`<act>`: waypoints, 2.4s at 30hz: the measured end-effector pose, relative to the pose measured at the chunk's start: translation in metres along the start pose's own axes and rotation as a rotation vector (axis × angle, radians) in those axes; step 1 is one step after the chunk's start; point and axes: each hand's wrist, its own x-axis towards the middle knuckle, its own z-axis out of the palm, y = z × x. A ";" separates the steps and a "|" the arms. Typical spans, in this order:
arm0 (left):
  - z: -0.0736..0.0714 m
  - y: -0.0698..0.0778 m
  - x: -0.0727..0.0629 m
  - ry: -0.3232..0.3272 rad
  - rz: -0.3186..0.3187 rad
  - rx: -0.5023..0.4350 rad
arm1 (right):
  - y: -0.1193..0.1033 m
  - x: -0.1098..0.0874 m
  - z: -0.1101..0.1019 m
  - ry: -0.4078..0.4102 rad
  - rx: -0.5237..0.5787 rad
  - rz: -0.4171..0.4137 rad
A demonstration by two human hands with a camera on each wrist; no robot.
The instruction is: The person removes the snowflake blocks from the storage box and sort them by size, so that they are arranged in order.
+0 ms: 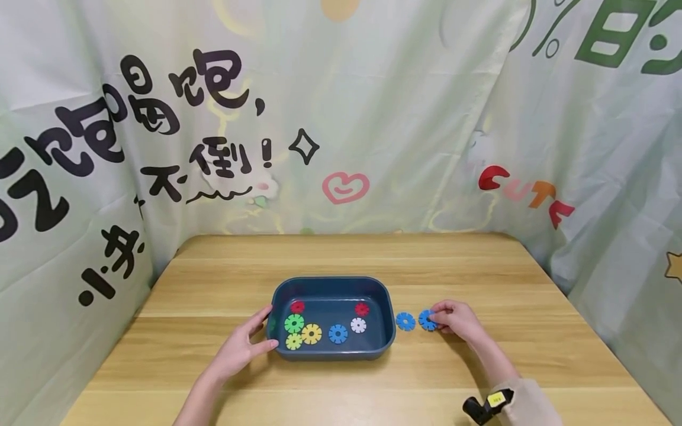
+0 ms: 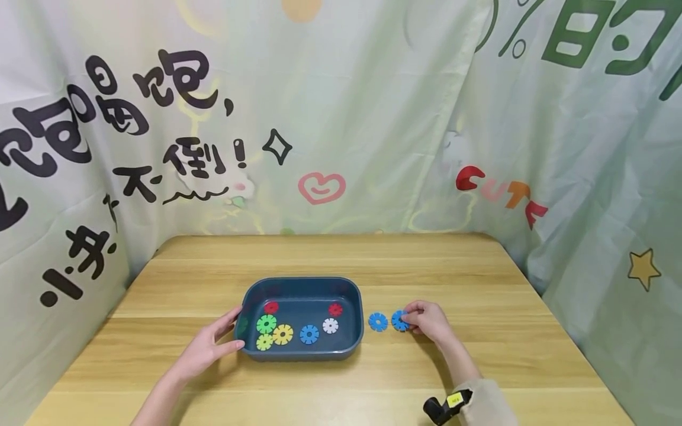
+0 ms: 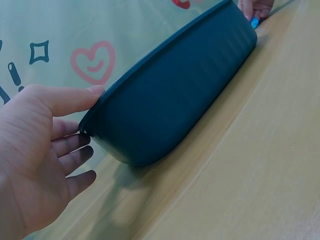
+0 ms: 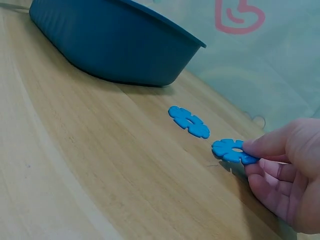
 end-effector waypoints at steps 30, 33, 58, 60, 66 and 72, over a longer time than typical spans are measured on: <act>-0.002 0.002 -0.002 -0.002 0.025 0.026 | 0.000 0.002 0.009 0.076 -0.138 -0.044; -0.002 0.002 -0.002 -0.002 0.024 0.029 | 0.001 0.001 0.009 0.074 -0.135 -0.040; -0.003 0.002 -0.004 -0.001 -0.004 0.013 | -0.001 0.000 0.011 0.098 -0.137 -0.068; -0.002 0.001 -0.003 0.003 0.001 0.025 | -0.002 0.001 0.009 0.092 -0.109 -0.059; -0.001 0.000 0.000 0.001 0.008 0.038 | -0.017 0.002 -0.002 0.060 -0.026 -0.071; -0.001 0.002 0.000 -0.007 0.014 0.052 | -0.044 0.005 -0.007 0.021 -0.022 -0.140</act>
